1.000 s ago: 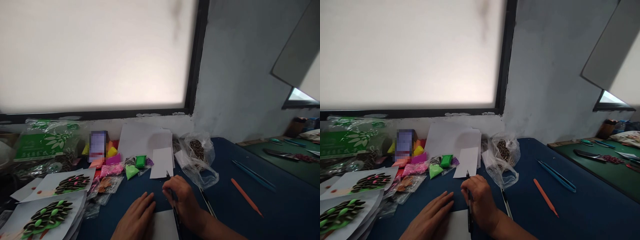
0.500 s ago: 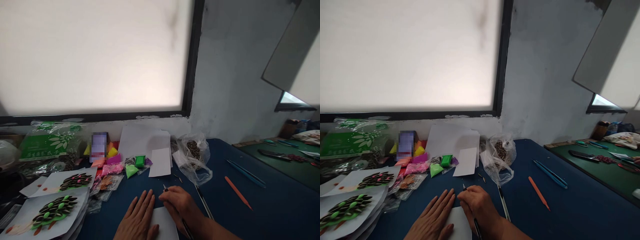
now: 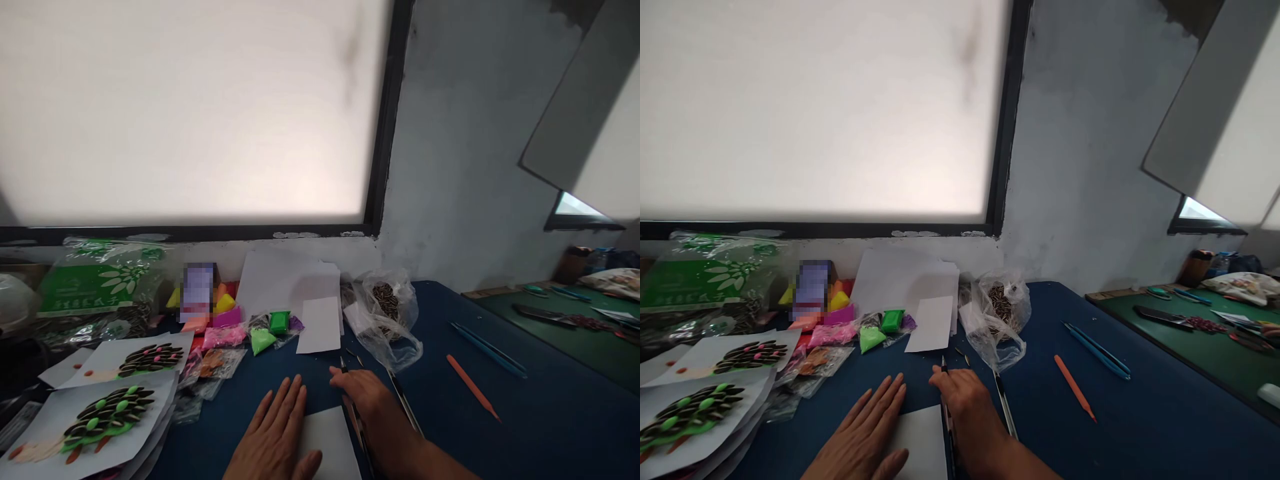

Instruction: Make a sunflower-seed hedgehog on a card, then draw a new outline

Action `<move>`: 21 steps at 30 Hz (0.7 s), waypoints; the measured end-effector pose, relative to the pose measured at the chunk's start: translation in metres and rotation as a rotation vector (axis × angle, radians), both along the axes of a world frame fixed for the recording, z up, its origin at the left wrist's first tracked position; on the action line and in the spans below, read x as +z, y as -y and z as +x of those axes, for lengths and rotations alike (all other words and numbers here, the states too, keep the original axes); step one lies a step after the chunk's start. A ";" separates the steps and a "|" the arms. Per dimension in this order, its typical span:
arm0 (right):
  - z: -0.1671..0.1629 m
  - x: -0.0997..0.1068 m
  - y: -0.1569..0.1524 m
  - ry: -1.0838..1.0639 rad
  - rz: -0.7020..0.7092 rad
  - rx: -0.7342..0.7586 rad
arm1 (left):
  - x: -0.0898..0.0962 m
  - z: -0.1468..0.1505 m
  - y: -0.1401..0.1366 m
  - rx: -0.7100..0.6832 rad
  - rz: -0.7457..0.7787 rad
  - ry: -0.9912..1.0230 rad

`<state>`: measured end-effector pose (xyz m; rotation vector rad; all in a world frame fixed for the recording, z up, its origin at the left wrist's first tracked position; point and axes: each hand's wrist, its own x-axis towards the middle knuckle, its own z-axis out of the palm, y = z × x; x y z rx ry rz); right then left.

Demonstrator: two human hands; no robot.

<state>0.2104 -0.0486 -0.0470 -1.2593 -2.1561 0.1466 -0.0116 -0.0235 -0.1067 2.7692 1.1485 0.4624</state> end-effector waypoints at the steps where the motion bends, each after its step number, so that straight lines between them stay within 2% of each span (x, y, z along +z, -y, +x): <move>1: 0.001 0.000 0.000 -0.018 -0.022 -0.009 | -0.002 -0.001 0.001 -0.034 -0.002 0.003; 2: 0.002 0.001 0.000 -0.040 -0.047 -0.019 | -0.003 -0.002 0.002 -0.077 -0.006 0.012; 4: 0.000 0.004 -0.002 -0.107 -0.103 -0.022 | 0.000 -0.004 0.006 -0.039 -0.017 0.042; 5: -0.003 0.006 -0.002 -0.160 -0.133 -0.014 | 0.003 -0.004 0.008 -0.077 -0.036 0.025; 9: -0.026 0.013 -0.004 -0.475 -0.275 0.036 | 0.016 0.002 0.007 -0.064 -0.011 0.044; 11: -0.037 0.011 -0.005 -0.549 -0.313 0.069 | 0.015 0.004 0.003 -0.044 0.017 0.071; 16: -0.044 -0.012 -0.011 -0.541 -0.375 0.092 | 0.005 -0.011 0.001 0.009 0.074 0.068; 21: -0.038 -0.025 -0.015 -0.554 -0.432 0.071 | 0.007 -0.033 0.017 -0.007 0.056 0.008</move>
